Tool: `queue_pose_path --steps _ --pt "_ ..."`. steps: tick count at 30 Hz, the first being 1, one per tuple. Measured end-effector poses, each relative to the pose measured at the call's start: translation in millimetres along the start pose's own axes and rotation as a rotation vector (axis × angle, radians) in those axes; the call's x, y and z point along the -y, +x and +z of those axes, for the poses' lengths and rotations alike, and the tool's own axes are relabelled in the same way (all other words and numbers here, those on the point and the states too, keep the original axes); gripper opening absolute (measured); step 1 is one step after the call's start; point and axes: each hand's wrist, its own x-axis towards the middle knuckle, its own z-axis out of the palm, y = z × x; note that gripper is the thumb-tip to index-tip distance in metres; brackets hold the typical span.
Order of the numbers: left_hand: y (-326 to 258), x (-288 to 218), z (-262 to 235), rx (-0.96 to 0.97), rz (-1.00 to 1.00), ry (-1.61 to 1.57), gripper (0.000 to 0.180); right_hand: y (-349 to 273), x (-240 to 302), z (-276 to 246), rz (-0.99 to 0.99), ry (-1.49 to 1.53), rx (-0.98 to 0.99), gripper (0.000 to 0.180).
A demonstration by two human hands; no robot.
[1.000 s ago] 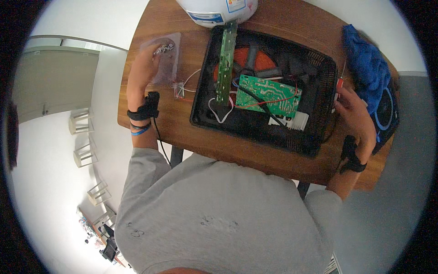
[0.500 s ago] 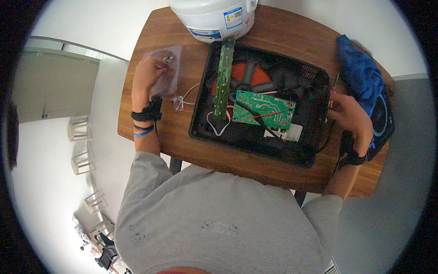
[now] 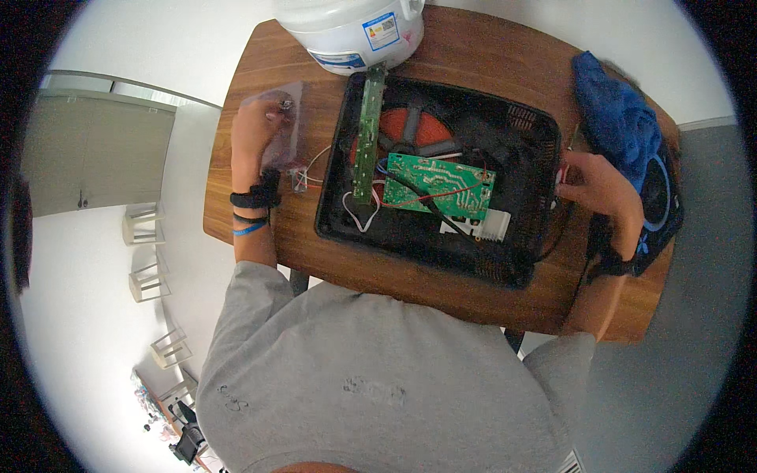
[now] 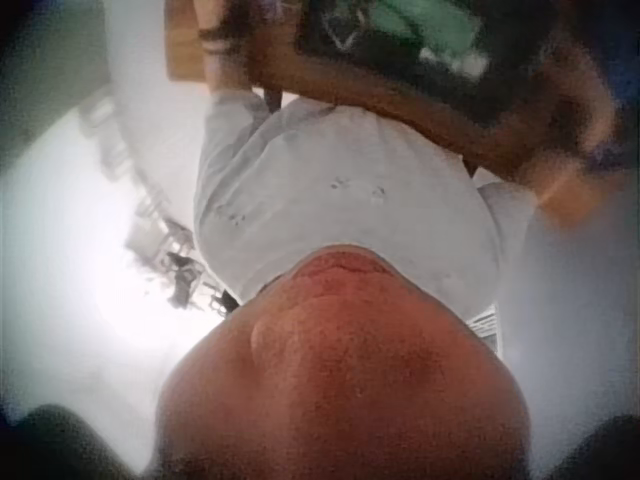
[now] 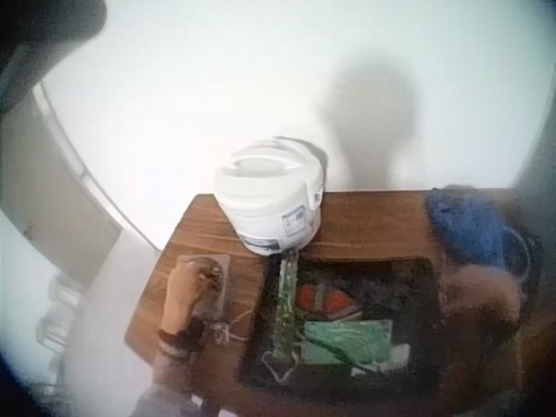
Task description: The person disassembles a small electronic device, removes a fan and circuit boards, then uses a screwdriver to fasten a control panel with a digital display into the device's housing. They handle screws and wires while working at a wooden table.
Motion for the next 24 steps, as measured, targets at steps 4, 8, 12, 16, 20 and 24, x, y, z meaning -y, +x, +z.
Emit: queue_pose_path --steps 4,8,12,16,20,24 --pt "2.8 -10.9 -3.5 0.007 -0.006 0.047 0.019 -4.3 6.1 -3.3 0.008 -0.001 0.022 0.034" --pt "1.9 11.9 3.6 -0.013 -0.02 -0.033 0.018 4.0 -28.1 5.3 -0.183 -0.025 0.007 0.04" --pt "7.6 15.1 11.4 -0.022 -0.028 -0.075 0.02 0.6 -11.8 4.1 -0.145 0.015 -0.01 0.035" --pt "9.5 6.2 10.5 0.006 -0.051 -0.03 0.021 -3.5 -5.5 3.1 -0.132 -0.031 -0.018 0.034" --pt "6.9 13.7 8.8 -0.042 -0.011 0.044 0.021 -2.2 -11.2 6.7 -0.156 0.06 -0.001 0.034" --pt "4.4 9.8 6.3 -0.036 -0.025 -0.014 0.02 -4.7 -5.8 3.8 -0.112 0.055 0.011 0.034"
